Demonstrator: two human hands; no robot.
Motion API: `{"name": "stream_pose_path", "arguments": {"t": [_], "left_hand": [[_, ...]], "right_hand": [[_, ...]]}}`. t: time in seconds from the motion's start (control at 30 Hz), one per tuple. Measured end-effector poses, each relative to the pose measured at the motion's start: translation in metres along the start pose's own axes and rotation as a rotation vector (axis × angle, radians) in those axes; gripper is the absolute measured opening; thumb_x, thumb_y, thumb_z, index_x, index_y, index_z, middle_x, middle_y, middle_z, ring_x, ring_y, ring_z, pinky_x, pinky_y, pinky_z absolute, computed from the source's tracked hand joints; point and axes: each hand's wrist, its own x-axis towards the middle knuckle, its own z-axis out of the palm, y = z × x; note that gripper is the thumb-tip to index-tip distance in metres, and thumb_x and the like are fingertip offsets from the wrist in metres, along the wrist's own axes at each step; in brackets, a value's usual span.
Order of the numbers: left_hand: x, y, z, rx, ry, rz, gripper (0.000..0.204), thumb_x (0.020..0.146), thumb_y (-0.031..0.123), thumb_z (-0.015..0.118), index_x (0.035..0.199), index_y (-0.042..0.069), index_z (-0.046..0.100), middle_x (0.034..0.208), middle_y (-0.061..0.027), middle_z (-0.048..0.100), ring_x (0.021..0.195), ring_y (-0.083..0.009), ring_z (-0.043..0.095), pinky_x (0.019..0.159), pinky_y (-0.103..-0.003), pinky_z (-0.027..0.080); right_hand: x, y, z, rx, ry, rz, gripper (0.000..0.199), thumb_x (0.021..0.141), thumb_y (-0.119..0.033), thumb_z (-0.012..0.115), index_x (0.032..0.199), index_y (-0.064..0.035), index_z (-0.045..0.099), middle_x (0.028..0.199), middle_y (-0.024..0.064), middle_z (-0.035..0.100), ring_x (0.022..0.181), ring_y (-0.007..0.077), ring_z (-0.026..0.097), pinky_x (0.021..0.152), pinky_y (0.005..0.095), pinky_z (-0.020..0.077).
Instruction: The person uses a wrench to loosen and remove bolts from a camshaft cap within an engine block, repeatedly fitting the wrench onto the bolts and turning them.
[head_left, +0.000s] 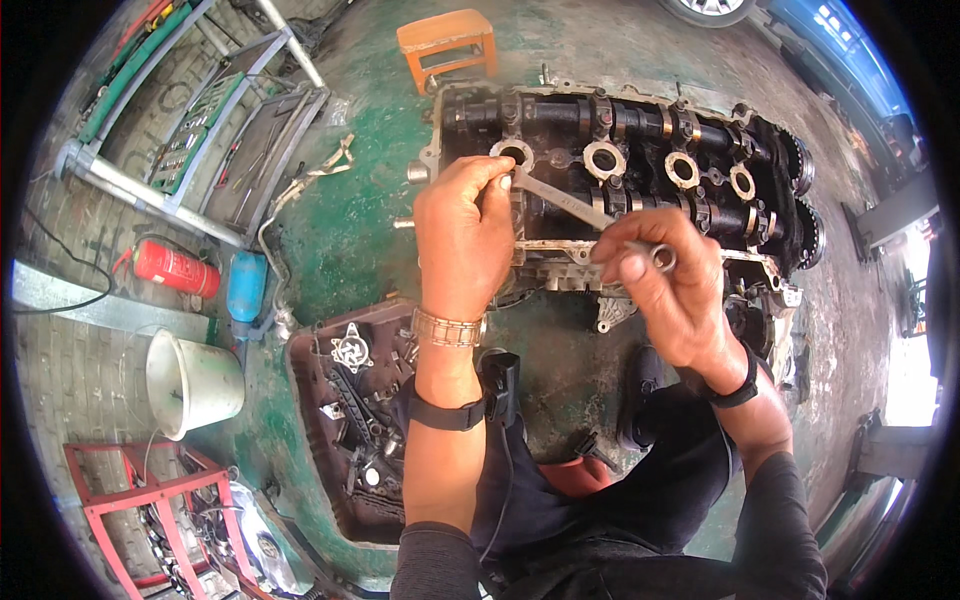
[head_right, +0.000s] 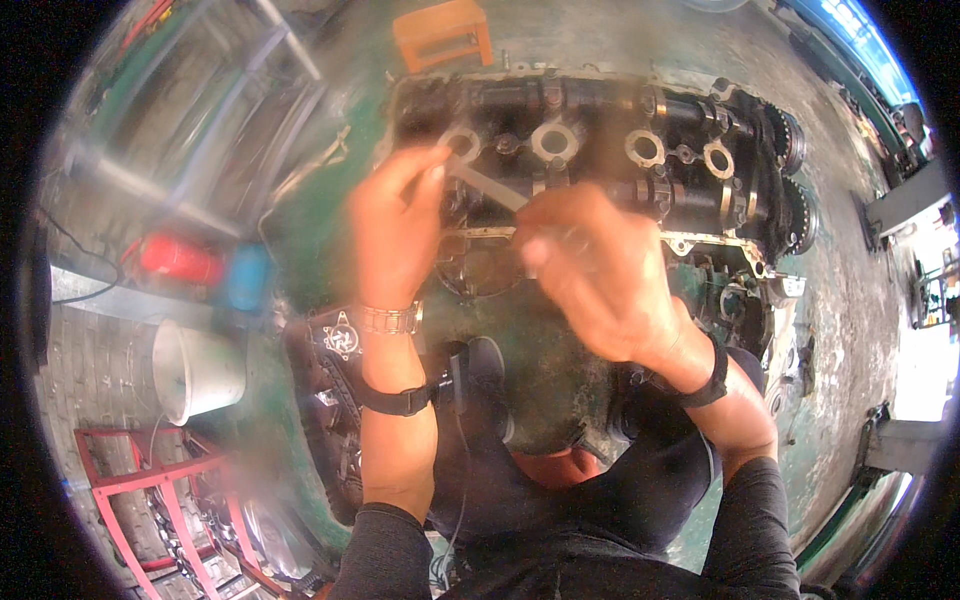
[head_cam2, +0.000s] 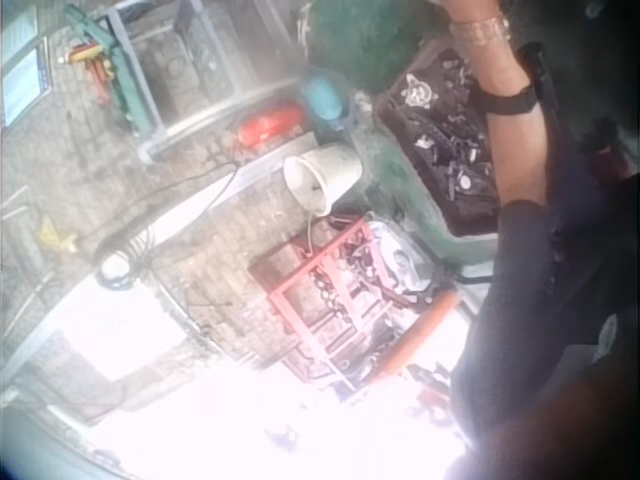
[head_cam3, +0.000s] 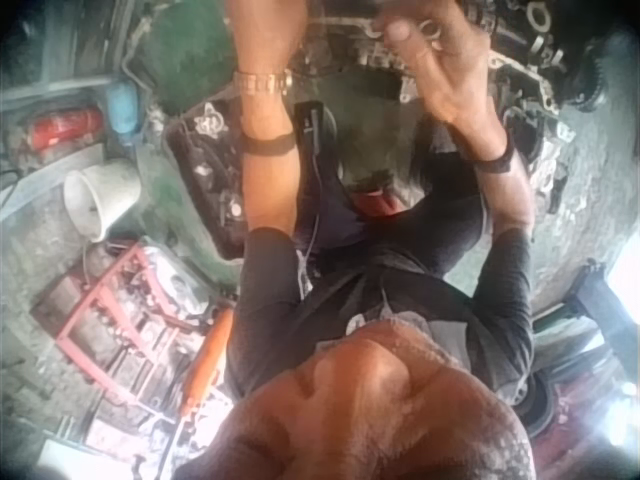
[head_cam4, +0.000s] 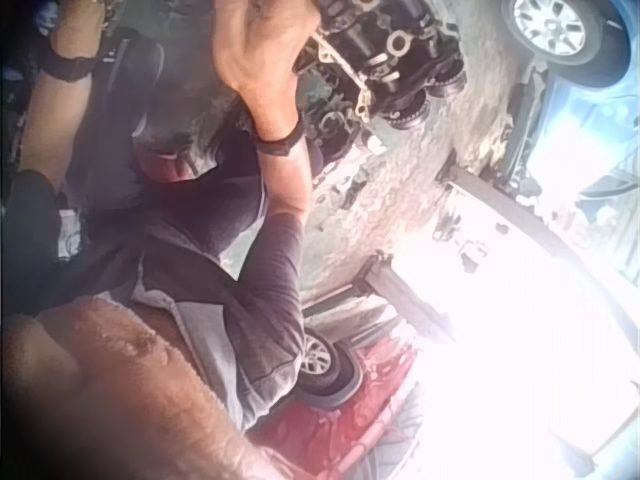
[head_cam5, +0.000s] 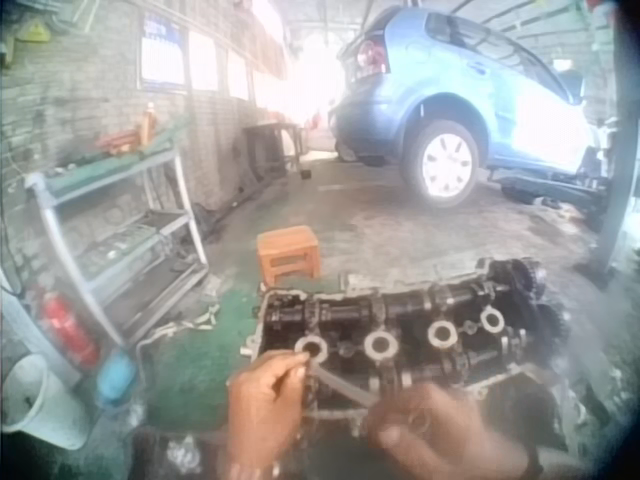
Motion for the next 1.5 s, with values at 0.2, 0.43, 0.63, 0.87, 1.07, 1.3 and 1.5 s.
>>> {"name": "stream_pose_path", "arguments": {"t": [0.2,0.43,0.63,0.87,1.07,1.3,1.5], "left_hand": [[0.000,-0.001,-0.003,-0.004,-0.012,0.021,0.016,0.081,-0.008,0.056,0.092,-0.004,0.066,0.089,-0.0184,0.068,0.079,-0.0339,0.066,0.070,-0.035,0.051],[0.001,0.000,-0.003,-0.016,-0.021,0.033,0.018,0.080,-0.008,0.054,0.092,-0.004,0.066,0.090,-0.0186,0.068,0.081,-0.0340,0.066,0.071,-0.036,0.051],[0.000,-0.002,-0.003,0.004,-0.016,0.014,0.014,0.081,-0.006,0.057,0.092,-0.003,0.066,0.090,-0.0174,0.068,0.080,-0.0335,0.066,0.070,-0.036,0.051],[0.000,0.000,-0.001,-0.013,-0.011,-0.008,0.013,0.080,-0.004,0.062,0.092,-0.003,0.066,0.089,-0.0173,0.068,0.079,-0.0333,0.066,0.070,-0.035,0.051],[0.000,0.000,-0.001,-0.013,-0.012,-0.016,0.013,0.079,-0.004,0.062,0.092,-0.003,0.066,0.089,-0.0173,0.068,0.079,-0.0330,0.066,0.070,-0.035,0.051],[0.000,0.001,-0.001,-0.010,-0.013,-0.024,0.012,0.080,-0.004,0.063,0.091,-0.003,0.066,0.089,-0.0173,0.068,0.079,-0.0330,0.066,0.070,-0.035,0.051],[0.000,0.000,-0.001,-0.012,-0.015,-0.012,0.012,0.079,-0.004,0.063,0.091,-0.003,0.067,0.089,-0.0170,0.068,0.079,-0.0329,0.066,0.071,-0.035,0.051]], "right_hand": [[-0.002,-0.007,0.011,-0.153,-0.209,-0.155,0.036,0.080,-0.025,0.076,0.100,-0.0014,0.059,0.086,0.0092,0.067,0.066,0.0205,0.065,0.062,0.0322,0.0520],[0.003,-0.010,0.012,-0.147,-0.204,-0.208,0.036,0.080,-0.027,0.076,0.101,-0.0018,0.061,0.085,0.0085,0.067,0.067,0.0212,0.065,0.062,0.0322,0.0516],[0.004,-0.009,0.008,-0.037,-0.104,-0.195,0.030,0.091,-0.025,0.063,0.100,0.0041,0.059,0.087,0.0142,0.068,0.071,0.0202,0.067,0.066,0.0302,0.0541],[0.006,-0.006,-0.005,0.037,0.049,-0.081,0.016,0.089,-0.012,0.064,0.099,0.0005,0.062,0.084,0.0115,0.069,0.070,0.0236,0.068,0.064,0.0310,0.0524],[0.004,0.000,-0.007,0.133,0.067,0.066,0.013,0.091,-0.008,0.059,0.100,0.0006,0.062,0.084,0.0106,0.070,0.071,0.0186,0.067,0.066,0.0285,0.0510],[0.004,0.002,-0.007,0.144,0.067,0.020,0.014,0.092,-0.010,0.054,0.099,0.0004,0.061,0.085,0.0111,0.070,0.072,0.0186,0.067,0.066,0.0286,0.0508],[0.003,0.003,-0.007,0.170,0.048,0.027,0.013,0.091,-0.009,0.054,0.098,0.0003,0.060,0.087,0.0124,0.069,0.071,0.0196,0.067,0.065,0.0292,0.0507]]}}
